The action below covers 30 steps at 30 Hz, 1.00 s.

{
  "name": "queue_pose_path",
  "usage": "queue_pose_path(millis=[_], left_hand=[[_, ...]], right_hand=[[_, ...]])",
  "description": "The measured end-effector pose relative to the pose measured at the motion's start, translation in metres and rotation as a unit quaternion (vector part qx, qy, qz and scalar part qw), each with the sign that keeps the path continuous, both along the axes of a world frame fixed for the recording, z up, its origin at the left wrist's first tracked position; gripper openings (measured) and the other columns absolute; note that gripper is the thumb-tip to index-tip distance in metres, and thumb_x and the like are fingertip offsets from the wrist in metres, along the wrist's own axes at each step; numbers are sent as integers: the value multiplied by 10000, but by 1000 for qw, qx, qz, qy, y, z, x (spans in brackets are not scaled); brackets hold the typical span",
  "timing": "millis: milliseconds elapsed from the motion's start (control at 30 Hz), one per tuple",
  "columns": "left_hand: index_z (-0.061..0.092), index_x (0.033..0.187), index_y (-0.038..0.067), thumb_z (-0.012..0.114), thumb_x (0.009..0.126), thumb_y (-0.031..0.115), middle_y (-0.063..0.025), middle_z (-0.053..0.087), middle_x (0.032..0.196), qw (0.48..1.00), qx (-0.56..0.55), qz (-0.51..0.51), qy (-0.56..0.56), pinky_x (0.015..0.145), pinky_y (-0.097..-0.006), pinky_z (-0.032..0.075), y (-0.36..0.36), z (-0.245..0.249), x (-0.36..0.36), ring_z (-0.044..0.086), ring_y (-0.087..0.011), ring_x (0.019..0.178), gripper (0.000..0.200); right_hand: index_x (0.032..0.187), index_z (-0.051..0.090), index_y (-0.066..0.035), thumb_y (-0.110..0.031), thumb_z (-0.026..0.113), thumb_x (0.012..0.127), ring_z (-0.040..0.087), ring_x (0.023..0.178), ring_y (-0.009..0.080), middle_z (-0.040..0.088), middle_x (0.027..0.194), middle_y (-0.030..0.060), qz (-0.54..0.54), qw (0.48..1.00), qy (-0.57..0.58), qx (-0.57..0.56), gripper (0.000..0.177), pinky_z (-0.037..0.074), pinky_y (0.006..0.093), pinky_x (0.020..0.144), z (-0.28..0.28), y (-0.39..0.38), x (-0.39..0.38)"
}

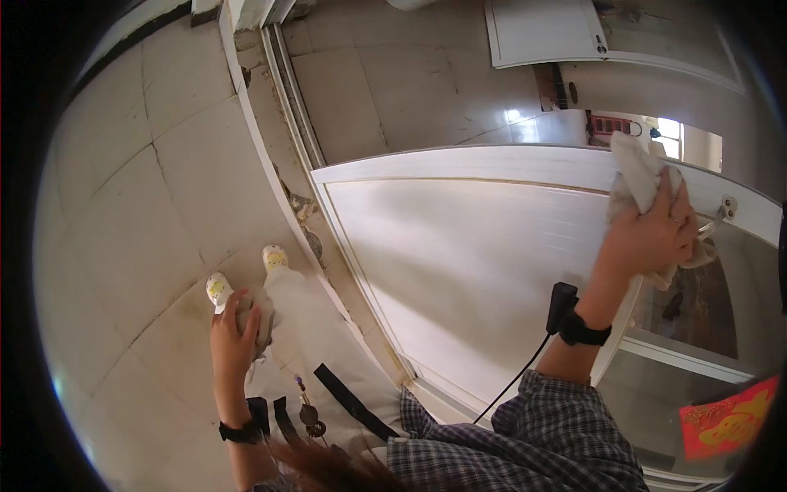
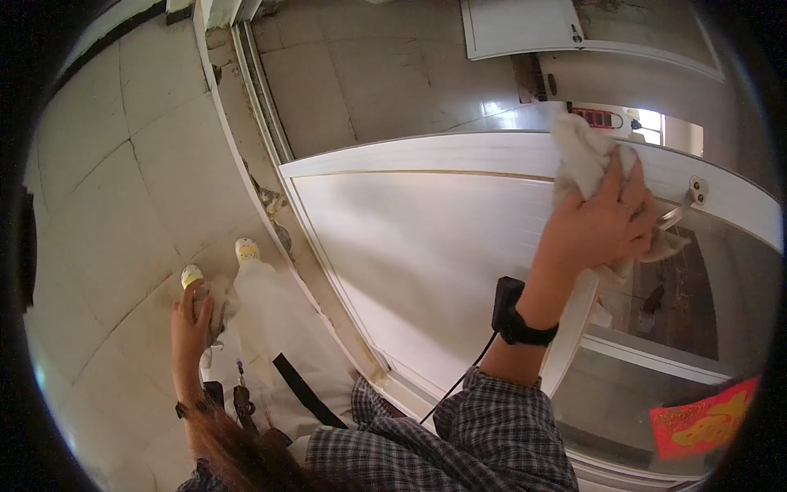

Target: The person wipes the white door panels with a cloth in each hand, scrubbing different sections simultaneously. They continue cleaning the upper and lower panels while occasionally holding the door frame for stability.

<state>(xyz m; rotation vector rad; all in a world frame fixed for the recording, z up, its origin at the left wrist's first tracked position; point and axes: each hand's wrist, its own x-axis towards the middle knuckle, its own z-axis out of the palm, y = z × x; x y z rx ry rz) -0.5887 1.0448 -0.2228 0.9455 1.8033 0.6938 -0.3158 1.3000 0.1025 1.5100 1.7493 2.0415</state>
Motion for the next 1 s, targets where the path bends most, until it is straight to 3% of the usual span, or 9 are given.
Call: queue_pose_path(millis=[267,400,500,600,700,900,1000], left_hand=[[559,1138,86,592,841,212,-164,641,971,1000,-6,16,-24,820,-402,444,-6,-5,0,581,-344,890,324],[558,1141,88,590,844,220,-157,644,961,998,-51,5,-24,813,-402,447,-5,-6,-5,576,-344,880,328],[557,1150,94,585,847,232,-159,642,973,1000,-20,17,-15,814,-401,447,-4,-8,-3,577,-343,905,335],[558,1154,93,580,849,241,-163,636,1002,996,-79,3,-32,826,-402,443,-2,-6,-3,575,-348,931,339],[562,1147,86,578,851,246,-166,635,1012,998,-49,10,-35,833,-405,442,-2,-2,0,575,-356,939,337],[567,1136,81,580,848,223,-171,636,997,999,-9,26,-20,825,-414,448,-6,-5,3,579,-365,923,322],[570,1128,76,585,845,211,-177,633,997,998,-38,27,-30,826,-414,446,-4,0,3,581,-363,920,314]], right_hand=[[1057,673,-222,-120,647,645,464,1054,250,554,1225,-61,78,988,69,-110,426,328,419,853,-47,-10,11],[1082,668,-226,-102,609,675,467,1028,247,576,1194,-39,163,975,89,-123,429,323,440,864,-19,-18,6],[1178,611,-231,-161,619,688,440,1101,292,519,1270,12,143,985,77,-51,495,303,494,907,-9,-17,0],[1270,526,-226,-265,672,669,377,1190,356,419,1364,55,38,997,55,-42,619,287,563,925,-35,-9,-6],[1315,469,-216,-328,719,626,316,1247,398,331,1420,88,52,994,74,-67,741,292,593,918,-49,-4,6],[1273,517,-209,-260,755,619,358,1231,360,362,1419,33,61,992,91,-60,698,326,565,903,-58,-2,-1],[1213,562,-207,-214,762,613,398,1222,313,419,1385,-16,128,984,65,-110,633,348,523,898,-69,1,14]])
